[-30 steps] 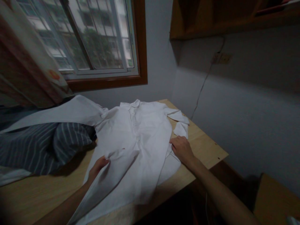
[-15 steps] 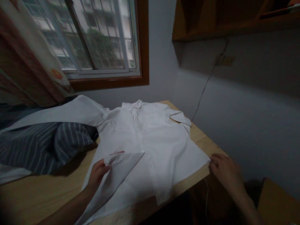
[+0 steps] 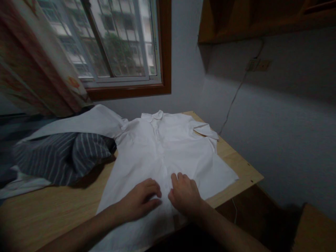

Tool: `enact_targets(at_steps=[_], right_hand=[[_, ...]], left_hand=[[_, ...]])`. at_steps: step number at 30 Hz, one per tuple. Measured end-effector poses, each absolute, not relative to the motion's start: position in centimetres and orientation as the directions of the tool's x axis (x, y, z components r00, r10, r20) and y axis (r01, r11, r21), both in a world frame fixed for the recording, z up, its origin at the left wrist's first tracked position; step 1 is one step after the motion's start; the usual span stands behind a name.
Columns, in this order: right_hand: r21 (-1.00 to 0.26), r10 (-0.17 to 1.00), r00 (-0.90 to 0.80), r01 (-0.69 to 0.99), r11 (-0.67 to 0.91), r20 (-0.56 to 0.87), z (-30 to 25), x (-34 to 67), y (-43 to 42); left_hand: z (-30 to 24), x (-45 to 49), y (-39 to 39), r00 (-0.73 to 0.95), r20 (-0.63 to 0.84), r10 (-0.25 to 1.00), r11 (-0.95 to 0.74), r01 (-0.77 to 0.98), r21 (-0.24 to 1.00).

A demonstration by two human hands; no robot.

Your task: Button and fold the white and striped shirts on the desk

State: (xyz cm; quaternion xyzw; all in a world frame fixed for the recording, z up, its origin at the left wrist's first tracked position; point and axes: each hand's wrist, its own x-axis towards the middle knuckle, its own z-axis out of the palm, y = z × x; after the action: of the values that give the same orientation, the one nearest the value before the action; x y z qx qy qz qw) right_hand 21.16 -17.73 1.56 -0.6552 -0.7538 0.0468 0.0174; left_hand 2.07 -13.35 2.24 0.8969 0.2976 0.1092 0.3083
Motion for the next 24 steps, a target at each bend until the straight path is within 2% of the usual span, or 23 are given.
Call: enact_targets(at_steps=[4,9,14,17,20,22,24], right_hand=[[-0.004,0.993,-0.109,0.994,0.108,-0.055,1.6,20.5,-17.4],[0.02,0.997,-0.083,0.996,0.082,0.006,1.3,20.4,-16.7],[-0.037,0.997,-0.075,0.997,0.075,0.009,2.1,21.7,-16.2],[-0.191,0.998,-0.048,0.98,0.053,0.028,2.5,22.9,-16.1],[-0.502,0.999,-0.032,0.864,0.044,0.033,2.0,23.5,-16.0],[-0.719,1.0,-0.004,0.695,0.01,0.01,1.4,23.4,-16.0],[-0.854,0.998,0.042,0.517,-0.063,-0.049,0.7,23.2,-15.9]], left_hand=[[2.3,3.9,-12.4,0.664,-0.129,0.736,-0.534,0.687,0.493],[2.0,6.3,-12.1,0.621,-0.138,0.771,-0.554,0.763,0.333],[2.3,6.9,-11.8,0.569,-0.203,0.797,-0.515,0.815,0.266],[2.4,6.8,-11.9,0.58,-0.222,0.784,-0.532,0.812,0.241],[2.1,6.7,-11.9,0.591,-0.205,0.78,-0.539,0.802,0.258],[1.9,6.6,-11.6,0.586,-0.171,0.792,-0.51,0.79,0.34],[1.6,6.5,-11.2,0.573,-0.146,0.806,-0.457,0.761,0.46]])
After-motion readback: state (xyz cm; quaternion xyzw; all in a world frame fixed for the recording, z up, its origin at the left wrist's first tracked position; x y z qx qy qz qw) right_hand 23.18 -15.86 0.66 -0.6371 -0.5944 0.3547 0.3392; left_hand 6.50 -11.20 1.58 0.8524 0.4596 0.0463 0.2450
